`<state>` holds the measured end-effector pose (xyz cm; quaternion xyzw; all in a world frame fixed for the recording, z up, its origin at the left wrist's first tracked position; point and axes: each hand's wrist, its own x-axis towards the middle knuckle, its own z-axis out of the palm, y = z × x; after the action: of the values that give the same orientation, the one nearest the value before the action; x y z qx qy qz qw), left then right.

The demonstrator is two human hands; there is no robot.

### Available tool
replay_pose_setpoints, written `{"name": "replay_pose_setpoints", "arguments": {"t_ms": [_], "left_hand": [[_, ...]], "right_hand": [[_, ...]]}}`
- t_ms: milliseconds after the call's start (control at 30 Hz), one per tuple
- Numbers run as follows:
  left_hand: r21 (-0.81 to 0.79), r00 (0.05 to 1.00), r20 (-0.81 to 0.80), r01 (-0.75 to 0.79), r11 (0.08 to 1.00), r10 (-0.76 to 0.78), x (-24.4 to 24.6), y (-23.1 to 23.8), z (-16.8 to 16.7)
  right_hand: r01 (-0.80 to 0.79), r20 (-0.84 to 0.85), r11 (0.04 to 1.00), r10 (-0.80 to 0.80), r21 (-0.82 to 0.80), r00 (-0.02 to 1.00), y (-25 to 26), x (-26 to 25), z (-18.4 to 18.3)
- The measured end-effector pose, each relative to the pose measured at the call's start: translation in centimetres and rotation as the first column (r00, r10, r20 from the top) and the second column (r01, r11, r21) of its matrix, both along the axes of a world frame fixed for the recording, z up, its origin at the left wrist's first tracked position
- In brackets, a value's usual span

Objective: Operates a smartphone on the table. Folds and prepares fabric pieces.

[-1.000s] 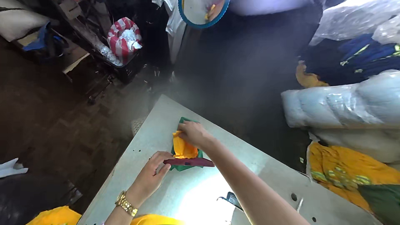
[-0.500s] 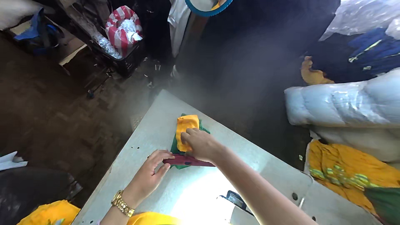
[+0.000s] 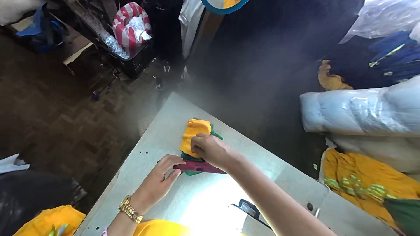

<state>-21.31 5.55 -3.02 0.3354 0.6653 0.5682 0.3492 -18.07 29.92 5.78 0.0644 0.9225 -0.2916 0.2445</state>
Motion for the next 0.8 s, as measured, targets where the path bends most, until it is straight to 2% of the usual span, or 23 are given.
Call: {"name": "replay_pose_setpoints", "arguments": {"t_ms": [167,267,400,567,633,733,800], "left_hand": [[-0.008,1.0,0.011,0.001,1.0,-0.001,-0.1,0.0,0.2],[-0.001,1.0,0.011,-0.01,1.0,0.011,0.0,0.2,0.1],[0.015,1.0,0.001,-0.022,1.0,0.022,-0.1,0.2,-0.1],[0.005,1.0,0.0,-0.013,1.0,0.013,-0.2,0.1,0.0],[-0.008,1.0,-0.004,-0.004,1.0,0.004,-0.2,0.0,0.0],[-0.024,1.0,0.004,0.005,1.0,-0.005,-0.2,0.1,0.1],[-0.024,1.0,0.005,0.004,1.0,-0.003,-0.2,0.0,0.1]], "right_hand": [[-0.082,0.253,0.993,0.058,0.089,0.966,-0.7,-0.7,-1.0],[-0.215,0.286,0.957,0.154,0.195,0.946,-0.8,-1.1,-2.3],[-0.251,0.193,0.943,0.21,0.219,0.958,-0.5,-1.0,-2.9],[-0.065,0.105,0.994,0.056,0.091,0.993,1.2,-0.1,-1.7],[-0.006,0.003,0.999,0.006,0.032,1.0,2.0,0.5,-1.4],[0.022,-0.166,1.0,-0.021,0.002,0.986,2.4,0.9,-0.4],[-0.024,-0.181,1.0,0.027,0.016,0.983,1.9,1.0,0.3]]}}
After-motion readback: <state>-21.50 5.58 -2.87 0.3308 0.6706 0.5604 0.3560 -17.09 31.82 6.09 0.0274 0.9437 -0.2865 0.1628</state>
